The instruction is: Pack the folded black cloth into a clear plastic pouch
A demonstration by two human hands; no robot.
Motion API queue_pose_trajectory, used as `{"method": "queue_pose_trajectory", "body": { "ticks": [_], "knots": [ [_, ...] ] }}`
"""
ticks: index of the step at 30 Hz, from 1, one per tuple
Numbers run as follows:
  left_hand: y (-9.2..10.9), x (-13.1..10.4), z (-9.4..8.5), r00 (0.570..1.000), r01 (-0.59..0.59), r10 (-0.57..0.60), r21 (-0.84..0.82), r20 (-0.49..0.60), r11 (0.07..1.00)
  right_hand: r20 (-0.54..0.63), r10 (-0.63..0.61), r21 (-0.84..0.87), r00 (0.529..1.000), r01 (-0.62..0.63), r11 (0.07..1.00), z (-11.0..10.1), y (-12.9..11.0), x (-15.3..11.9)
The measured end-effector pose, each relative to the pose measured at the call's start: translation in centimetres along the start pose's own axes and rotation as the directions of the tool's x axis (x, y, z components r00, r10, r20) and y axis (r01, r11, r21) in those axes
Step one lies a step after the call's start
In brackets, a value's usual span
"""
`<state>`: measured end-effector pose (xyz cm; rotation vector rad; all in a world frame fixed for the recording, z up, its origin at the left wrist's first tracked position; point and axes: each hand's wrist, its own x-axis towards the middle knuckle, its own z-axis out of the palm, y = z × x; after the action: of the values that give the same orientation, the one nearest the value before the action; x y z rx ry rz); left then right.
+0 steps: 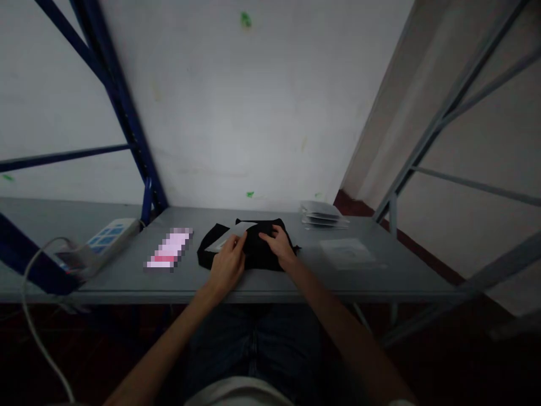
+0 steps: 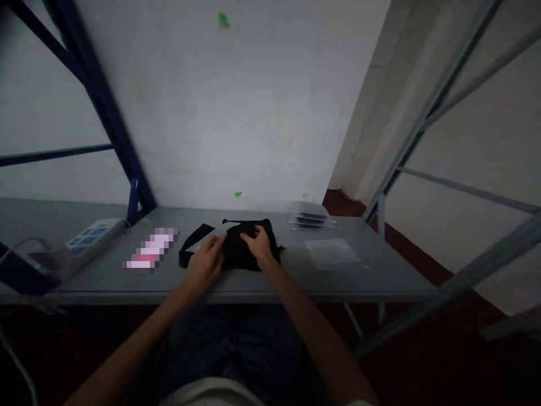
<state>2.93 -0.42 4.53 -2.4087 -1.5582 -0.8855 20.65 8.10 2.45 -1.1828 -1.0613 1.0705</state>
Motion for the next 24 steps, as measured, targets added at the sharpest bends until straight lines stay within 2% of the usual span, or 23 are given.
{"method": "queue_pose_trajectory", "body": {
  "ticks": [3, 6, 10, 13, 17, 20, 24],
  "knots": [
    [0.3, -0.4, 1.0, 0.999, -0.027, 0.026, -0.051, -0.032, 0.998, -0.059, 0.048, 0.075, 0.997, -0.044, 0.996, 1.2, 0.1, -0.8],
    [1.0, -0.7, 1.9, 0.999, -0.030, 0.026, -0.084, -0.048, 0.996, -0.056, 0.162, 0.182, 0.985, -0.149, 0.972, 2.0, -0.2, -1.7],
    [1.7, -0.8, 2.3, 0.996, 0.042, -0.053, -0.139, -0.076, 0.989, 0.125, 0.341, 0.335, 0.932, -0.363, 0.869, 1.5, -0.7, -2.6],
    [1.8, -0.8, 2.1, 0.982, 0.145, -0.160, -0.140, -0.104, 0.980, 0.252, 0.395, 0.359, 0.883, -0.465, 0.810, 0.8, -0.8, -2.6],
    [1.6, -0.8, 1.8, 0.962, 0.272, -0.273, -0.034, -0.021, 0.962, 0.276, 0.412, 0.365, 0.868, -0.491, 0.791, 0.6, -0.5, -2.6],
    [1.2, -0.7, 1.6, 0.962, 0.270, -0.270, -0.007, 0.035, 0.963, 0.289, 0.381, 0.377, 0.878, -0.471, 0.798, 0.9, -0.3, -2.6],
    [0.5, -0.6, 1.5, 0.978, 0.207, -0.207, -0.064, -0.004, 0.976, 0.362, 0.308, 0.340, 0.880, -0.432, 0.835, 1.1, -0.1, -2.4]
  ]
}}
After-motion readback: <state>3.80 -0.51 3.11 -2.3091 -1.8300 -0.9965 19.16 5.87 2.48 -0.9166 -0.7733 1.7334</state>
